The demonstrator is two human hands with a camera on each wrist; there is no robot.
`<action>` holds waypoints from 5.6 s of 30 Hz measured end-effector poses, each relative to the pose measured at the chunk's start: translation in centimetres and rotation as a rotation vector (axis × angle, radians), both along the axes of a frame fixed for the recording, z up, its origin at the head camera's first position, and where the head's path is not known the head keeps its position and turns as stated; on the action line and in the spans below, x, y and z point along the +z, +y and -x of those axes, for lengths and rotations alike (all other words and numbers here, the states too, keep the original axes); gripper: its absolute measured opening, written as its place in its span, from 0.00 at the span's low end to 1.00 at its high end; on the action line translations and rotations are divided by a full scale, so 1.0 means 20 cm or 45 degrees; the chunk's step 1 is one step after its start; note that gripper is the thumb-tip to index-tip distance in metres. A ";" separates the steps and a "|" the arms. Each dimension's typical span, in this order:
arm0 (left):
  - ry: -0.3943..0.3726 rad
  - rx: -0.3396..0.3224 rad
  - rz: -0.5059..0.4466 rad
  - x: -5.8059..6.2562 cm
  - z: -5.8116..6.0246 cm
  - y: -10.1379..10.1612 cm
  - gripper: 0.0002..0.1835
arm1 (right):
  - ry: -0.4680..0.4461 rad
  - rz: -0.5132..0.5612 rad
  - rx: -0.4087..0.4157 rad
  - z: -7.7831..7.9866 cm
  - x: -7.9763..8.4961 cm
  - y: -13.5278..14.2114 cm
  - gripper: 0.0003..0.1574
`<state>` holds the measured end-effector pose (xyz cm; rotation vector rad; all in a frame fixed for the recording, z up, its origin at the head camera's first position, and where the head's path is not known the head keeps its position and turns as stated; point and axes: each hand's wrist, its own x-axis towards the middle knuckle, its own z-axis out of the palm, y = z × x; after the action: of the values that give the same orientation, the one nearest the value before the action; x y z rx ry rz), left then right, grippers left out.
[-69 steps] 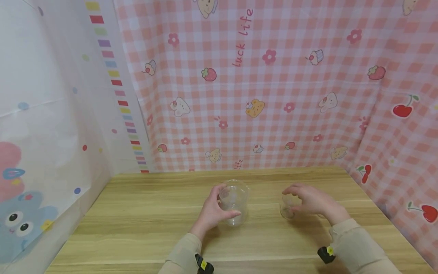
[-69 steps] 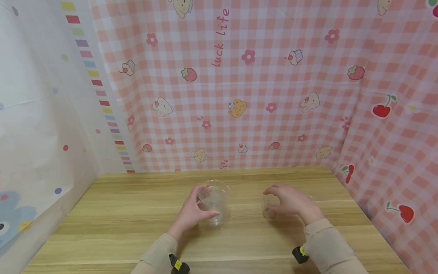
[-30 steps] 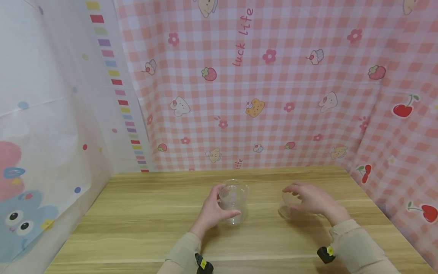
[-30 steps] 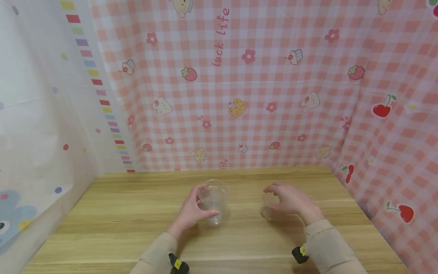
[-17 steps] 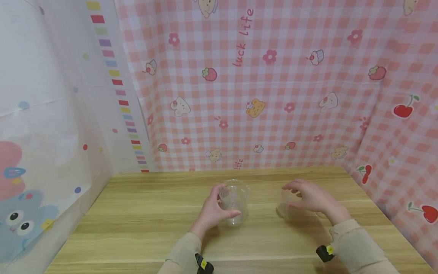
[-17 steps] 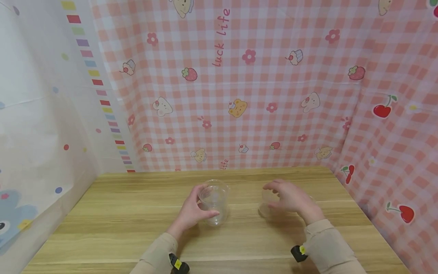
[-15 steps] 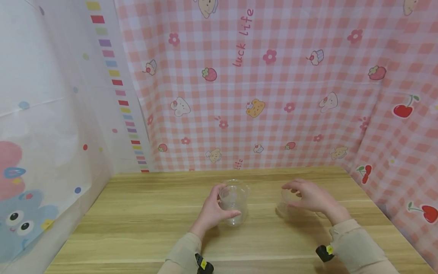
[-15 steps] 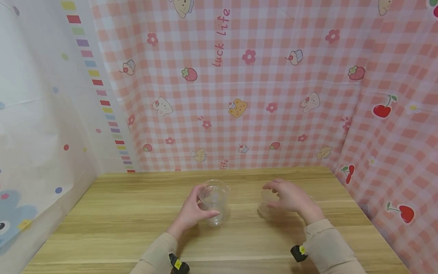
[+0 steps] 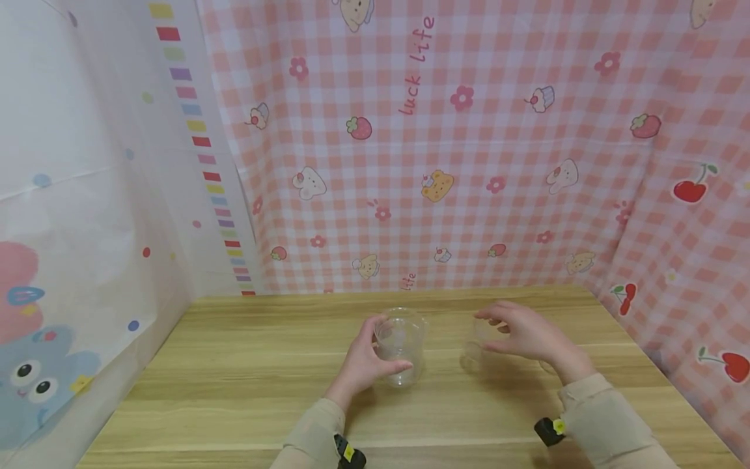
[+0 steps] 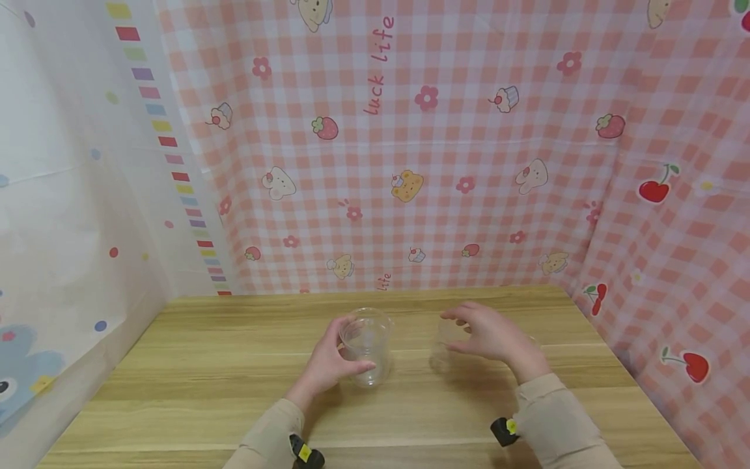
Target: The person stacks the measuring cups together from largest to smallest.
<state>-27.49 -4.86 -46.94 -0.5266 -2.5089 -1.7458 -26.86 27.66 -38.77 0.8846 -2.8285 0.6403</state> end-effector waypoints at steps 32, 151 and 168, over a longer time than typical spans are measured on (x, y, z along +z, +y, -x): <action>0.009 0.010 0.008 0.00 0.00 0.00 0.53 | 0.110 0.089 0.015 0.01 0.13 -0.08 0.34; 0.015 -0.049 -0.045 -0.01 0.00 -0.01 0.51 | 0.213 0.035 0.405 0.07 0.19 -0.55 0.34; -0.004 -0.062 -0.064 -0.02 0.01 -0.01 0.49 | 0.168 -0.057 0.399 0.10 0.13 -0.63 0.32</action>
<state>-27.63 -5.00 -47.26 -0.5868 -2.4672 -1.8222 -28.88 15.11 -36.08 1.3411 -2.6190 0.5292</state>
